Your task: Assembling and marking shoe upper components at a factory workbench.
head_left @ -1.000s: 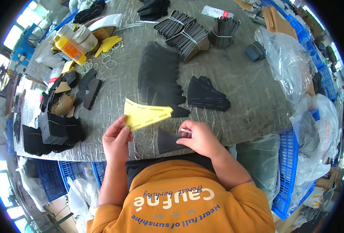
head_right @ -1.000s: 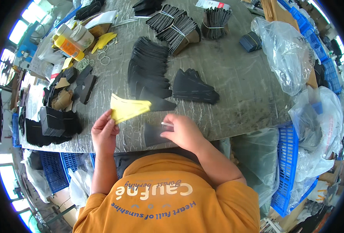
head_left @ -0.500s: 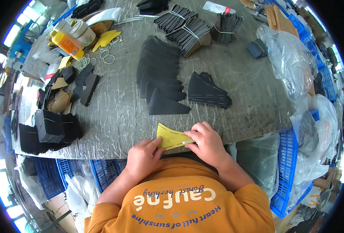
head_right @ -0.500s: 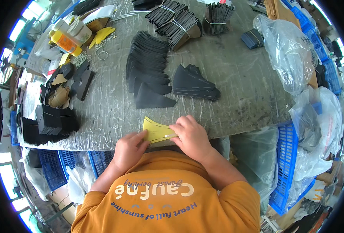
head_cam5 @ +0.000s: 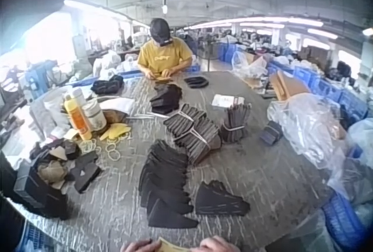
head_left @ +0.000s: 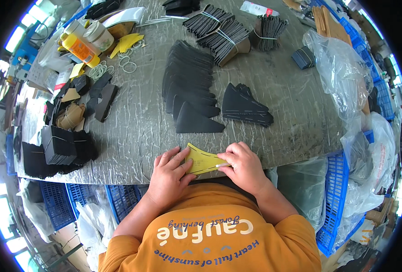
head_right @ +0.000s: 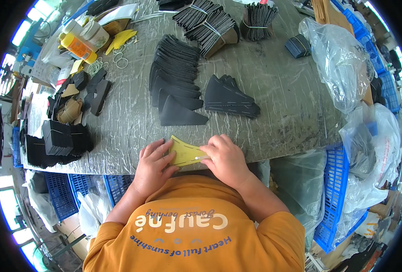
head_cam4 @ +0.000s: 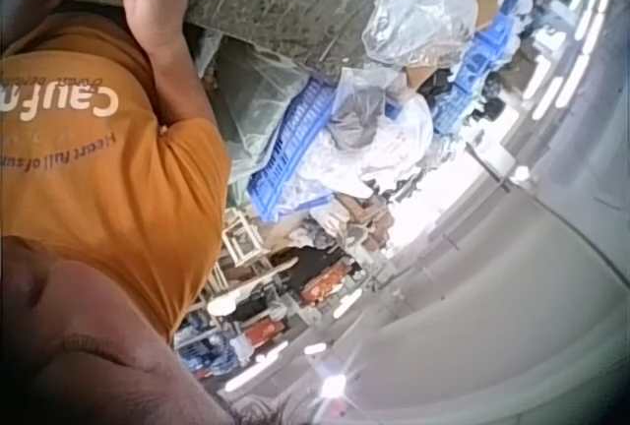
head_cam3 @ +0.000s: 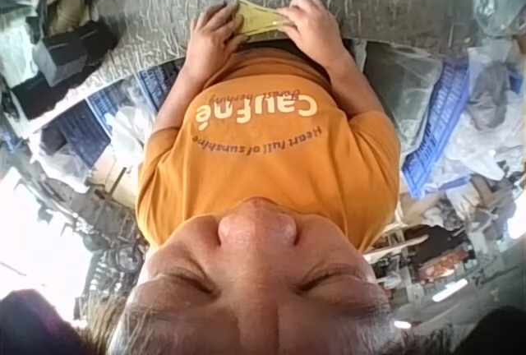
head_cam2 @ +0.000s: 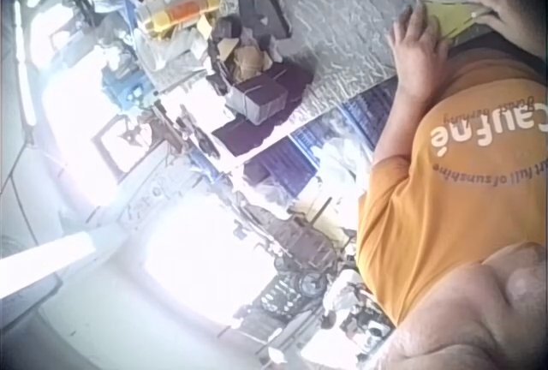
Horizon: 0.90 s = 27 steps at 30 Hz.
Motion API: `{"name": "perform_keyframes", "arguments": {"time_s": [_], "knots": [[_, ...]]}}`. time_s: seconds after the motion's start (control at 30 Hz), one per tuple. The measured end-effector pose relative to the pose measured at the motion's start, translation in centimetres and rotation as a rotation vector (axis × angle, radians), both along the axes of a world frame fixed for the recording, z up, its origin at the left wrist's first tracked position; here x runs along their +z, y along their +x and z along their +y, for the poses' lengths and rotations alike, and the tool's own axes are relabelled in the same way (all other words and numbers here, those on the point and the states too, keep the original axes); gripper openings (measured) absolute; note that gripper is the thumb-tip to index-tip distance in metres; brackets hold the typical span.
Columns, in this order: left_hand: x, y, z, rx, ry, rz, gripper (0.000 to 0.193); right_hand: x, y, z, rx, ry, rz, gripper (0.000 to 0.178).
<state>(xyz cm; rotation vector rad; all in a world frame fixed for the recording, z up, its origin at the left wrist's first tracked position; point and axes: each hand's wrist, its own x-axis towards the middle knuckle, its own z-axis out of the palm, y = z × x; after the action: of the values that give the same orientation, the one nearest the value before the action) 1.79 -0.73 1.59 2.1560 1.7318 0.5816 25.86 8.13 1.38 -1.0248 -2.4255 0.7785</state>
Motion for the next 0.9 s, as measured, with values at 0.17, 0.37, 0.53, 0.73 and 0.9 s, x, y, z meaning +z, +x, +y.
{"name": "perform_keyframes", "arguments": {"time_s": [0.17, 0.37, 0.53, 0.73, 0.9], "knots": [[0.0, 0.1, -0.1, 0.009, 0.01, 0.028, 0.04, 0.5, -0.2, 1.3, -0.006, 0.073, 0.157, 0.017], [0.4, 0.2, 0.2, 0.019, 0.0, 0.044, 0.037, 0.9, -2.5, 0.9, -0.092, -0.167, 0.454, 0.008], [0.5, 0.3, 0.2, 0.019, 0.003, 0.028, 0.038, 0.4, -3.9, 0.6, -0.069, -0.333, 0.452, 0.006], [0.3, 0.1, 0.2, 0.013, 0.008, 0.039, 0.037, -0.1, -3.6, 1.0, -0.031, -0.26, 0.437, 0.007], [0.3, 0.1, 0.2, 0.004, 0.015, 0.041, 0.038, 0.9, -2.4, 0.9, -0.058, -0.223, 0.255, 0.01]]}}
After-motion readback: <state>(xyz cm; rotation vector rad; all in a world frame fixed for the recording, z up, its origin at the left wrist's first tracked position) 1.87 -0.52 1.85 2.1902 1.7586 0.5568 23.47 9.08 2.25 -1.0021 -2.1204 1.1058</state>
